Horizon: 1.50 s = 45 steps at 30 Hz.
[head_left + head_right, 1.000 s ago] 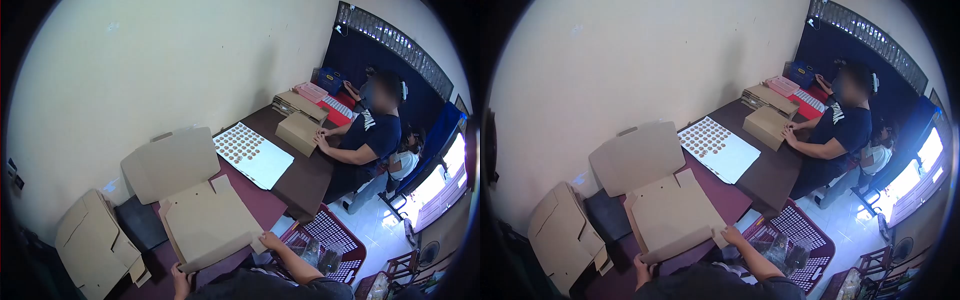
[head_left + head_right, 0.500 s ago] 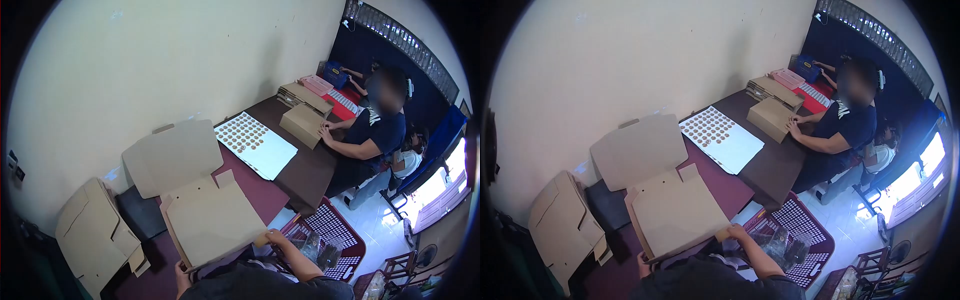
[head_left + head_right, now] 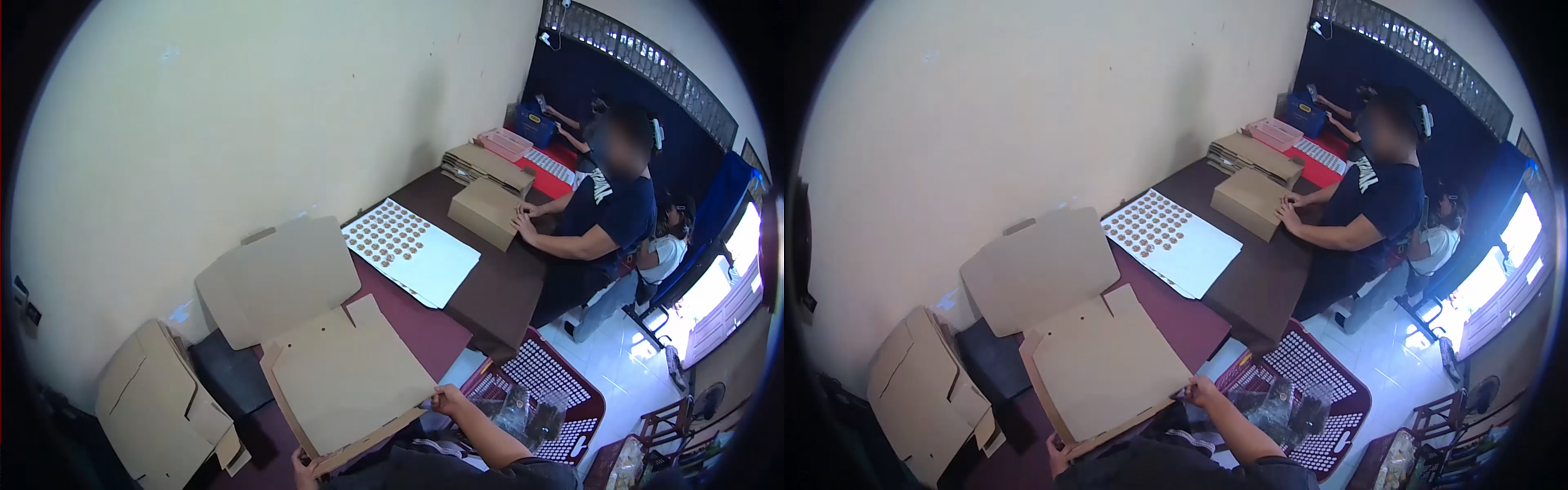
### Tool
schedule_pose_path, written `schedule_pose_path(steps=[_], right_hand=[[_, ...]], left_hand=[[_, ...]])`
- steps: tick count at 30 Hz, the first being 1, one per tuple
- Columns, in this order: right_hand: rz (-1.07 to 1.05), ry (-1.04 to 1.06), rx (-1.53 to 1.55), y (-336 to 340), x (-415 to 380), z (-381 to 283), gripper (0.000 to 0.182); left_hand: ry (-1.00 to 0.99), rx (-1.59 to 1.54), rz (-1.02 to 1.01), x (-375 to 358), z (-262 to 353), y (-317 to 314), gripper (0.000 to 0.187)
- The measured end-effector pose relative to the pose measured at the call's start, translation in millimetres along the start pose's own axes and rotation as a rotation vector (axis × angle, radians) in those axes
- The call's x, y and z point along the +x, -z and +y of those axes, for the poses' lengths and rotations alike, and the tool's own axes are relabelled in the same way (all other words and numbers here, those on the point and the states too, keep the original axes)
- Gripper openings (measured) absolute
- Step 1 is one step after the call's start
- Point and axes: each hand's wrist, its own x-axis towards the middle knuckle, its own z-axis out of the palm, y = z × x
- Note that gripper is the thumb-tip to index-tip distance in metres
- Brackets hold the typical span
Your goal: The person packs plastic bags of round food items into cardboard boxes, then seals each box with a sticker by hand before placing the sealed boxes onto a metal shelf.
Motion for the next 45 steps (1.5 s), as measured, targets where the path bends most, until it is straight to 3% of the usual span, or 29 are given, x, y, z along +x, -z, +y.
schedule_pose_path(steps=[4, 6, 8, 10, 11, 12, 13, 14, 15, 16, 17, 18, 22, 23, 24, 25, 27, 28, 30, 31, 33, 35, 37, 38, 40, 42, 43, 44, 45], right_hand=[[-0.19, -0.109, 0.108, 23.3, 11.0, -13.2, 0.013], [-0.134, -0.068, 0.048, 12.6, 4.6, -9.7, 0.015], [-0.076, -0.028, -0.012, -8.9, -14.1, -5.9, 0.017], [-0.15, -0.001, -0.379, -36.3, -48.1, -8.3, 0.024], [-0.146, 0.001, -0.376, -33.9, -47.2, -9.2, 0.024], [-0.254, 0.057, -0.71, -29.2, -44.3, -11.2, 0.029], [-0.361, 0.11, -1.043, -22.8, -40.1, -13.4, 0.034], [-0.427, 0.044, -1.291, -12.9, -25.1, -24.2, 0.048], [-0.426, 0.045, -1.291, -10.2, -29.1, -26.0, 0.048], [-0.576, 0.173, -1.431, -13.4, -39.4, -28.2, 0.054], [-0.729, 0.307, -1.568, -18.2, -49.5, -30.8, 0.06], [-0.726, 0.244, -1.623, -27.9, -65.6, -33.0, 0.069], [-0.718, 0.223, -1.423, -45.4, -43.7, -6.6, 0.075], [-0.493, 0.145, -1.406, -42.0, -22.3, -1.9, 0.083], [-0.267, 0.072, -1.379, -39.2, -9.2, 3.7, 0.092], [-0.264, 0.083, -1.386, -40.5, -8.2, 7.7, 0.092], [-0.127, 0.477, -1.466, -46.4, -14.5, 16.5, 0.093], [-0.125, 0.475, -1.46, -49.9, -20.0, 18.8, 0.093], [-0.036, 0.788, -1.604, -55.4, -33.0, 15.6, 0.086], [-0.024, 0.789, -1.604, -59.9, -37.6, 17.4, 0.086], [-0.122, 1.184, -2.078, -76.4, -44.5, 23.1, 0.085], [-0.145, 1.197, -2.047, -88.7, -62.7, 28.8, 0.074], [-0.27, 1.342, -2.141, -95.8, -72.4, 32.9, 0.063], [-0.294, 1.336, -2.129, -99.5, -78.3, 34.9, 0.051], [-0.397, 1.279, -2.131, -103.2, -71.8, 34.6, 0.051], [-0.497, 1.206, -2.117, -103.2, -63.8, 36.8, 0.052], [-0.6, 0.775, -2.044, -103.8, -56.1, 36.1, 0.052], [-0.685, 0.362, -1.922, -105.2, -48.1, 35.3, 0.052], [-0.688, 0.369, -1.92, -104.6, -39.9, 36.6, 0.052]], left_hand=[[-0.089, 0.302, -0.084, 15.6, -37.7, 26.1, 0.068], [-0.615, 0.713, -0.145, 23.8, -64.3, 38.8, 0.068], [-0.575, 0.688, -0.171, 29.2, -72.9, 40.7, 0.06], [-0.534, 0.662, -0.196, 26.0, -58.6, 30.5, 0.052], [-0.34, 0.459, -0.129, 19.6, -40.2, 19.9, 0.048], [-0.146, 0.257, -0.061, 15.8, -27.0, 13.1, 0.044], [-0.144, 0.258, -0.064, 16.4, -27.4, 13.6, 0.044], [0.052, 0.065, -0.087, 17.8, -29.3, 14.4, 0.047], [0.246, -0.129, -0.109, 20.5, -31.3, 15.1, 0.049], [0.242, -0.131, -0.112, 24.4, -41.3, 20.2, 0.049], [-0.226, 0.308, -0.124, 28.0, -55.6, 27.5, 0.056], [-0.695, 0.744, -0.121, 28.8, -55.6, 28.2, 0.063], [-0.503, 0.537, 0.014, 23.7, -28.3, 8.0, 0.067], [-0.498, 0.535, 0.015, 18.8, -18.8, -0.3, 0.067], [-0.453, 0.33, 0.044, 15.8, -11.6, -8.0, 0.067], [-0.415, 0.119, 0.073, 18.9, -7.1, -15.5, 0.067], [-0.534, 0.225, 0.059, 29.8, -14.1, -15.4, 0.058], [-0.572, 0.576, 0.098, 27.9, -10.4, -15.8, 0.055], [-0.643, 1.128, 0.157, 10.4, 24.3, -25.1, 0.05], [-0.649, 1.124, 0.149, 0.8, 45.3, -29.8, 0.05], [-0.612, 1.211, 0.006, -10.0, 68.8, -36.7, 0.054], [-0.626, 1.198, -0.011, -3.0, 62.2, -45.8, 0.054], [-0.637, 1.193, -0.026, 1.8, 57.6, -47.9, 0.055], [-0.629, 1.208, -0.072, 5.5, 58.0, -48.8, 0.056], [-0.636, 1.222, -0.12, 16.9, 56.5, -53.1, 0.058], [-0.465, 1.117, -0.34, 22.5, 47.4, -51.9, 0.055], [-0.467, 1.124, -0.342, 13.3, 65.7, -51.7, 0.055], [-0.408, 1.054, -0.522, -2.9, 99.6, -52.3, 0.053], [-0.346, 0.976, -0.696, -11.6, 118.7, -52.4, 0.052]])
